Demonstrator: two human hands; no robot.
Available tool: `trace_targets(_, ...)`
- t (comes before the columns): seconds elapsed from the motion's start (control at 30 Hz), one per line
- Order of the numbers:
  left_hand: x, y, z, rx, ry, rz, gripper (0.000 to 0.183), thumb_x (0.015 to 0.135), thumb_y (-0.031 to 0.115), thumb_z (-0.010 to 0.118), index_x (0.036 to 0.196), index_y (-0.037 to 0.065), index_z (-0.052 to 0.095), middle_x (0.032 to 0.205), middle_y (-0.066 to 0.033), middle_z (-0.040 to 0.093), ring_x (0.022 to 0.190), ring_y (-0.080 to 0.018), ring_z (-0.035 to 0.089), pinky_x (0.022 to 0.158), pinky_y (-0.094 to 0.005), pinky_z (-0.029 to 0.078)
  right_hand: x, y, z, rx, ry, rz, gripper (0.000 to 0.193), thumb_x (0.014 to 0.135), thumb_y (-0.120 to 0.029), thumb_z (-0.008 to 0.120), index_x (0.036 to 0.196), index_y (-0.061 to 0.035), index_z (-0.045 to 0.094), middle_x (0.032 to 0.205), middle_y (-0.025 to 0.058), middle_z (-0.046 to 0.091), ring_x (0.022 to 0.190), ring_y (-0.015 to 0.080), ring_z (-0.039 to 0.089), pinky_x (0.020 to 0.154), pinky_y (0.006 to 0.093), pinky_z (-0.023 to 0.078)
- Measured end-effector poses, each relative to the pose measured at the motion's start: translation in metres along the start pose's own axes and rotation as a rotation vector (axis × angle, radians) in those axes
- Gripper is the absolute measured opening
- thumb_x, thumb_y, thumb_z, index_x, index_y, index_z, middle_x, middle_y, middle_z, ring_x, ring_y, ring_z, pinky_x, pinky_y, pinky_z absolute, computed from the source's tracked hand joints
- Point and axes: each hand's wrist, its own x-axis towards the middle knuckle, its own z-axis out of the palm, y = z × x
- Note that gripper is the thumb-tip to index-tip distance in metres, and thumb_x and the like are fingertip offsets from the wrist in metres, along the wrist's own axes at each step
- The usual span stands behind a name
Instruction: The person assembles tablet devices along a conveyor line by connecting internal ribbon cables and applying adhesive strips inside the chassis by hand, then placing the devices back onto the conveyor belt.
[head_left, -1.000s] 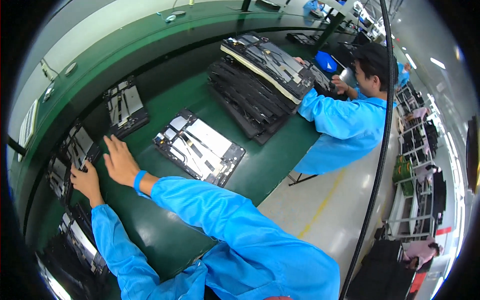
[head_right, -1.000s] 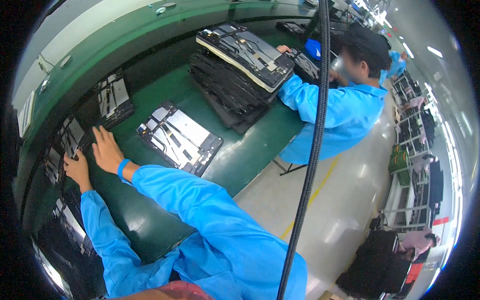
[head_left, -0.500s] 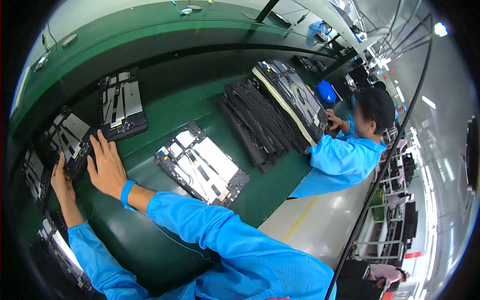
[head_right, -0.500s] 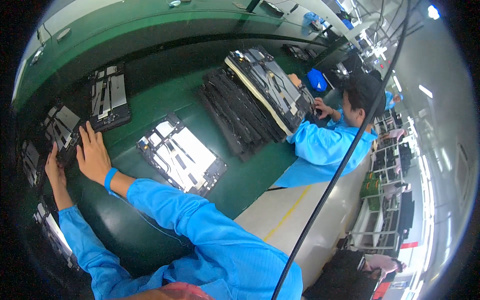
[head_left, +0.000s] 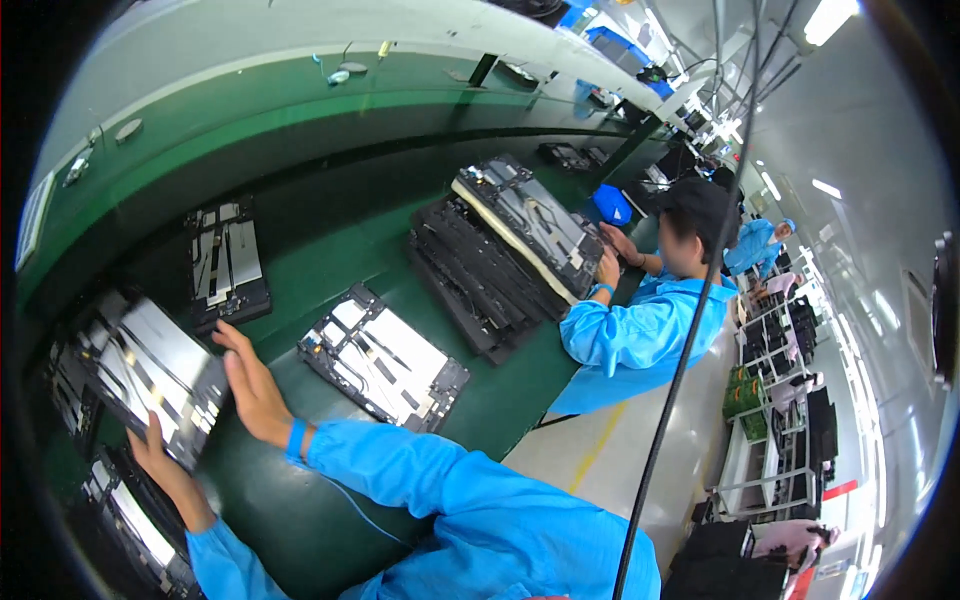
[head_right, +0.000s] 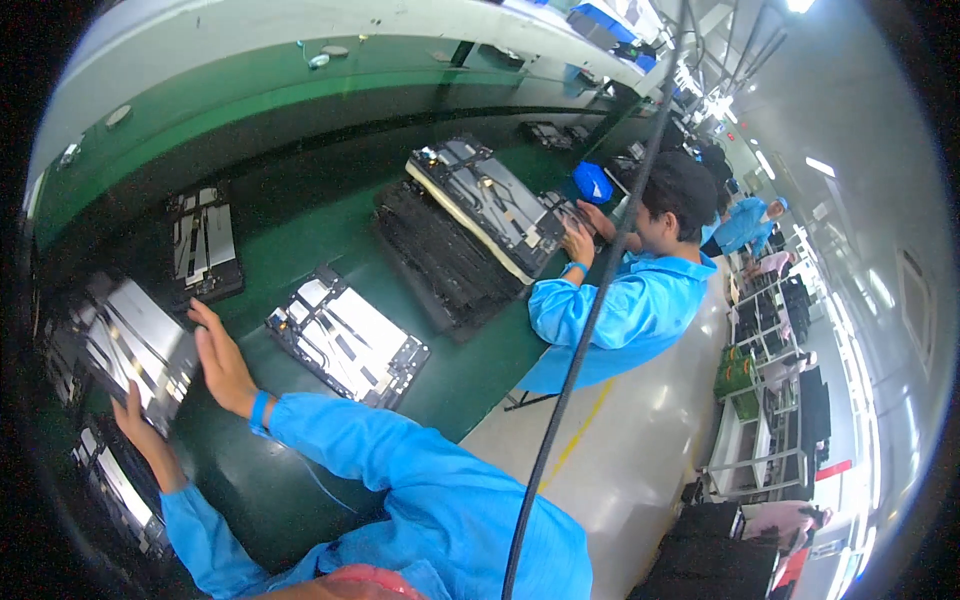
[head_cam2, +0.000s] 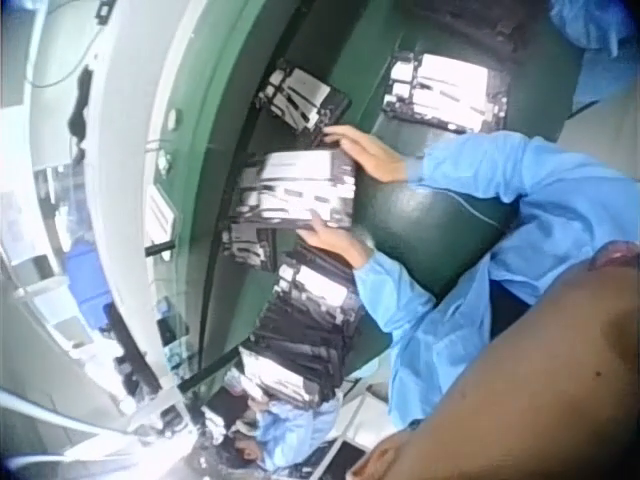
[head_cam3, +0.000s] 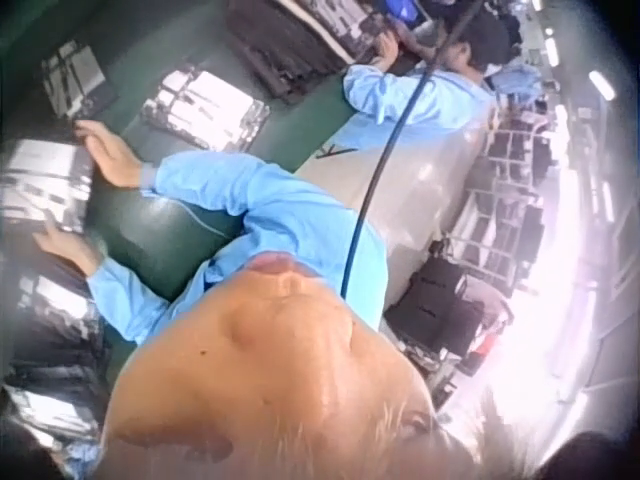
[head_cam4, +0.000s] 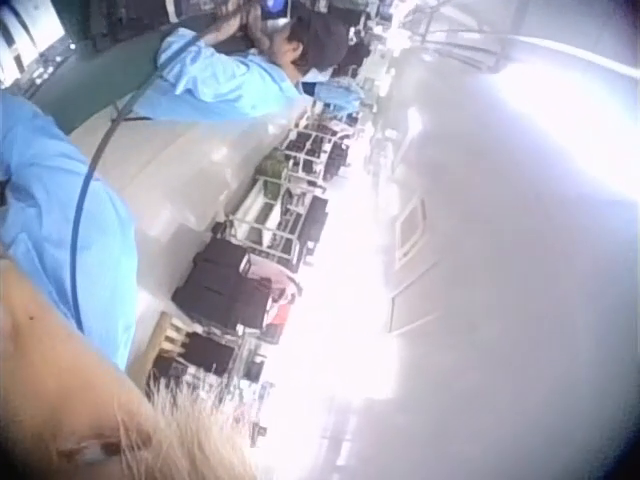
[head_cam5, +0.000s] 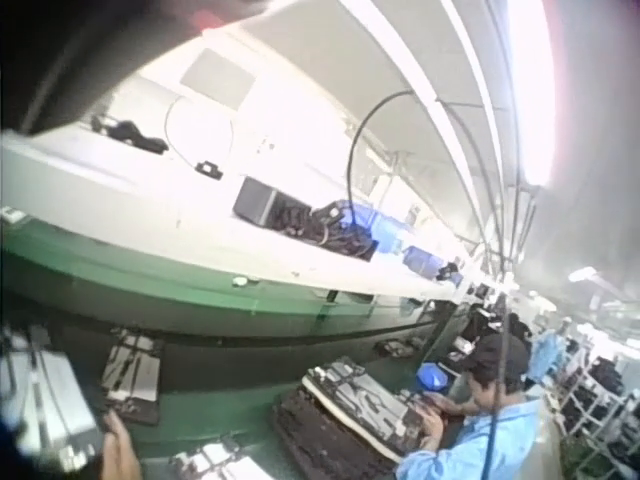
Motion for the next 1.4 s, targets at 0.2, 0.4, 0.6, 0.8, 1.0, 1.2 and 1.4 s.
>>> trace_targets(0.2, -0.141, 0.020, -0.068, -0.120, -0.205, -0.344, 0.076, 0.105, 0.016, 0.071, 0.168, -0.009, 0.037, 0.164, -0.0198, 0.052, 0.146, -0.0306, 0.056, 0.124, -0.0429, 0.042, -0.076, -0.058, -0.088, 0.082, -0.595, 0.204, 0.084, 0.109, -0.030, 0.070, 0.178, -0.0104, 0.027, 0.181, 0.0132, 0.030, 0.157, 0.0304, 0.042, 0.126, 0.0484, 0.040)
trace_targets(0.4, -0.198, 0.065, -0.073, 0.212, -0.849, -0.353, 0.086, 0.106, 0.026, 0.074, 0.169, -0.012, 0.029, 0.170, -0.0283, 0.044, 0.158, -0.0345, 0.044, 0.132, -0.0420, 0.030, -0.120, -0.098, -0.137, -0.439, -0.409, 0.058, 0.085, 0.102, -0.030, 0.078, 0.172, -0.0037, 0.038, 0.176, 0.0272, 0.036, 0.164, 0.0437, 0.034, 0.133, 0.0511, 0.031)
trace_targets(0.6, -0.208, 0.115, -0.067, 0.990, -0.984, -0.117, 0.052, 0.104, 0.049, 0.072, 0.091, -0.001, 0.072, 0.074, -0.0283, 0.072, 0.071, -0.0508, 0.071, 0.071, -0.0593, 0.056, -0.120, -0.100, -0.121, -0.840, -0.353, -0.216, 0.046, 0.093, -0.016, 0.080, 0.138, -0.0122, 0.077, 0.166, 0.0190, 0.053, 0.131, 0.0398, 0.053, 0.118, 0.0532, 0.042)
trace_targets(0.8, -0.158, 0.083, -0.070, 0.692, -0.739, -0.138, 0.025, 0.110, 0.017, 0.069, 0.129, 0.005, 0.058, 0.068, -0.0079, 0.066, 0.056, -0.0160, 0.064, 0.053, -0.0375, 0.049, -0.090, -0.104, -0.102, -0.892, -0.602, -0.389, 0.026, 0.093, -0.014, 0.078, 0.119, -0.0126, 0.079, 0.152, 0.0095, 0.066, 0.133, 0.0409, 0.053, 0.112, 0.0521, 0.042)
trace_targets(1.0, -0.131, 0.079, -0.049, 0.332, -0.863, -0.517, 0.078, 0.104, 0.005, 0.075, 0.171, 0.013, 0.037, 0.076, -0.0092, 0.073, 0.063, -0.0164, 0.073, 0.056, -0.0306, 0.059, -0.068, -0.086, -0.090, -0.740, -0.728, -0.326, 0.017, 0.093, -0.013, 0.081, 0.109, -0.0098, 0.075, 0.118, 0.0082, 0.068, 0.122, 0.0345, 0.057, 0.104, 0.0478, 0.045)
trace_targets(1.2, -0.120, 0.072, -0.054, 0.245, -1.018, -0.551, 0.090, 0.104, 0.003, 0.076, 0.177, 0.016, 0.026, 0.080, -0.0143, 0.078, 0.065, -0.0185, 0.077, 0.060, -0.0319, 0.063, -0.062, -0.084, -0.078, -0.726, -0.753, -0.270, 0.018, 0.091, -0.014, 0.084, 0.104, -0.0080, 0.074, 0.115, 0.0081, 0.066, 0.117, 0.0343, 0.057, 0.101, 0.0466, 0.046)
trace_targets(1.4, -0.118, 0.078, -0.045, 0.219, -0.996, -0.663, 0.082, 0.103, 0.000, 0.074, 0.171, 0.008, 0.029, 0.084, -0.0177, 0.078, 0.067, -0.0204, 0.078, 0.060, -0.0330, 0.066, -0.065, -0.085, -0.077, -0.736, -0.786, -0.332, 0.014, 0.090, -0.007, 0.081, 0.099, -0.0050, 0.070, 0.115, 0.0103, 0.064, 0.117, 0.0352, 0.057, 0.099, 0.0478, 0.047)
